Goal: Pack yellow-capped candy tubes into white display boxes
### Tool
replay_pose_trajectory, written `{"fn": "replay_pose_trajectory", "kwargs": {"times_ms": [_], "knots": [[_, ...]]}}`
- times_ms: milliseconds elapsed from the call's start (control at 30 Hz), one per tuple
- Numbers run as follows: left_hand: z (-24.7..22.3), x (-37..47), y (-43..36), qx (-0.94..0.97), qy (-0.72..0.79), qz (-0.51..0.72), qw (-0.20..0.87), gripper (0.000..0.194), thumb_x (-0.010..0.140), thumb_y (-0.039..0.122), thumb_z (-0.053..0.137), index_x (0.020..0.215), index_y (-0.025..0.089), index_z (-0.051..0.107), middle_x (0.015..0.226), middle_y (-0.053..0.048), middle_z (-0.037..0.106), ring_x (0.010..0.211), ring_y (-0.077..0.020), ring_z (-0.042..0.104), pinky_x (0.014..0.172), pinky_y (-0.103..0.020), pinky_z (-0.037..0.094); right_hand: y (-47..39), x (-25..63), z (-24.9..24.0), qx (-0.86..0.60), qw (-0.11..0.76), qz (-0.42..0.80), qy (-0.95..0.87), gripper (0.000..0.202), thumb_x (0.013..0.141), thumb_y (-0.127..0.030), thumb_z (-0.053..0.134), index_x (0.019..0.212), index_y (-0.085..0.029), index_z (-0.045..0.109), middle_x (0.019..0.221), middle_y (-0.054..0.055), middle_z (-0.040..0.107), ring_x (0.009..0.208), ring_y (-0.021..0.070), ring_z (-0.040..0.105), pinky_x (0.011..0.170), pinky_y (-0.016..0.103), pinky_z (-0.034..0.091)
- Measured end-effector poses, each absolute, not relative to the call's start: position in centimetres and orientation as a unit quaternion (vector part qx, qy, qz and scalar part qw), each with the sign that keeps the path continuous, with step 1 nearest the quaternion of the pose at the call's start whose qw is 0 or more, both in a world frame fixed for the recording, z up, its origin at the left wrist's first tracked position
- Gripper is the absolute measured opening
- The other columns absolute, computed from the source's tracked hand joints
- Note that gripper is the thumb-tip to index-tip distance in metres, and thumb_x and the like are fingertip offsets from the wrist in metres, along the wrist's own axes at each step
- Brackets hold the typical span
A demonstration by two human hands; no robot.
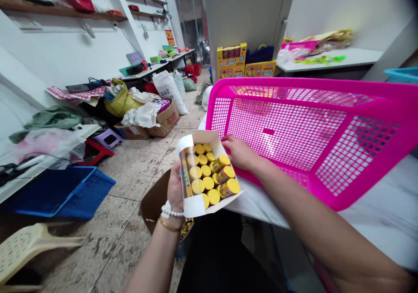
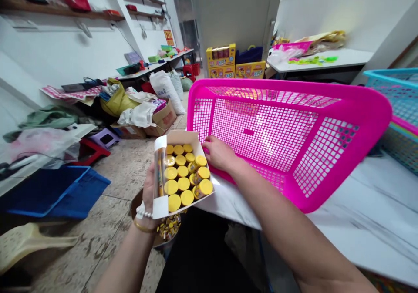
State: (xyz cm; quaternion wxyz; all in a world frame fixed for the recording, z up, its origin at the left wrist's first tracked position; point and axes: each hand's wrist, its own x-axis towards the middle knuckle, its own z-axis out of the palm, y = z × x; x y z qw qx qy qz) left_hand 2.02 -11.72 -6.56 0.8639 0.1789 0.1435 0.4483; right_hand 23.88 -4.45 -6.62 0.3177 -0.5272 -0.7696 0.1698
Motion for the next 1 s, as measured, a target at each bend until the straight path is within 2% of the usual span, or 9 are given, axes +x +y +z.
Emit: {"fn": "replay_pose_trajectory", "kwargs": {"times_ms": [167,333,500,600,667,733,833,933,1000], "knots": [[-5.9,2.2,-12.2,0.180,0.175,0.446,0.859,0.072,0.100,0.068,0.022,0.147,0.021,0.051,0.147,-0.011,0.059,0.149,-0.0348,0.039,0.123,-0.056,0.025,-4.7,23.4,-7.0,-0.497,0.298,0.222,-0.784,0.021,0.083,-0.020,0.068,0.102,-0.022,0.076,0.127,0.012,0.065,0.103,0.0255,0.062,0.090,0.038,0.050],[-6.1,2.2,-12.1,0.192,0.156,0.452,0.857,0.072,0.100,0.066,0.024,0.151,0.022,0.047,0.148,-0.011,0.059,0.148,-0.0354,0.039,0.123,-0.056,0.026,-5.0,24.9,-6.1,-0.422,0.295,0.381,-0.768,0.019,0.077,-0.021,0.073,0.095,-0.022,0.076,0.095,0.003,0.074,0.085,0.0194,0.068,0.079,0.034,0.056],[-6.9,1.8,-11.7,0.177,0.161,0.453,0.859,0.069,0.099,0.064,0.035,0.153,0.022,0.044,0.147,-0.011,0.059,0.145,-0.0344,0.045,0.122,-0.054,0.031,-4.8,25.9,-5.0,-0.409,0.424,0.486,-0.645,0.020,0.074,-0.027,0.075,0.089,-0.020,0.064,0.094,0.003,0.076,0.084,0.0169,0.071,0.080,0.034,0.058],[-7.5,1.5,-11.5,0.176,0.160,0.451,0.860,0.069,0.097,0.063,0.042,0.152,0.022,0.045,0.144,-0.011,0.062,0.143,-0.0345,0.048,0.121,-0.053,0.033,-5.2,26.2,-3.6,-0.399,0.513,0.494,-0.578,0.025,0.074,-0.033,0.080,0.089,-0.020,0.064,0.083,0.002,0.073,0.067,0.0135,0.066,0.064,0.030,0.057],[-7.7,1.5,-11.5,0.179,0.152,0.446,0.864,0.070,0.097,0.064,0.043,0.152,0.022,0.045,0.143,-0.012,0.063,0.142,-0.0345,0.050,0.120,-0.054,0.034,-5.8,26.0,-2.9,-0.398,0.537,0.465,-0.580,0.025,0.080,-0.040,0.078,0.093,-0.020,0.072,0.075,0.000,0.070,0.057,0.0119,0.060,0.054,0.028,0.051],[-7.6,1.5,-11.5,0.184,0.144,0.439,0.868,0.070,0.097,0.064,0.041,0.153,0.022,0.043,0.144,-0.012,0.062,0.141,-0.0343,0.050,0.120,-0.055,0.034,-6.4,25.3,-2.7,-0.407,0.523,0.386,-0.641,0.026,0.087,-0.045,0.072,0.098,-0.022,0.078,0.079,0.002,0.072,0.062,0.0132,0.061,0.058,0.029,0.051],[-7.4,1.7,-11.5,0.183,0.136,0.427,0.875,0.072,0.098,0.066,0.037,0.155,0.023,0.040,0.146,-0.013,0.060,0.141,-0.0345,0.050,0.120,-0.056,0.032,-7.0,23.9,-3.0,-0.440,0.432,0.218,-0.756,0.028,0.088,-0.044,0.072,0.107,-0.025,0.081,0.094,0.006,0.073,0.080,0.0189,0.064,0.073,0.036,0.053],[-7.2,1.8,-11.3,0.184,0.129,0.422,0.878,0.072,0.099,0.066,0.035,0.156,0.022,0.038,0.148,-0.013,0.058,0.142,-0.0347,0.049,0.121,-0.056,0.031,-7.3,23.6,-2.5,-0.485,0.317,0.116,-0.806,0.038,0.091,-0.051,0.067,0.118,-0.027,0.079,0.095,0.007,0.067,0.081,0.0211,0.062,0.073,0.037,0.052],[-7.3,1.7,-11.2,0.191,0.125,0.418,0.879,0.072,0.099,0.065,0.036,0.156,0.021,0.039,0.148,-0.014,0.059,0.142,-0.0346,0.049,0.121,-0.055,0.031,-8.0,25.0,-1.3,-0.501,0.316,0.074,-0.802,0.041,0.094,-0.054,0.063,0.124,-0.029,0.076,0.097,0.008,0.066,0.083,0.0220,0.062,0.076,0.038,0.052]]}}
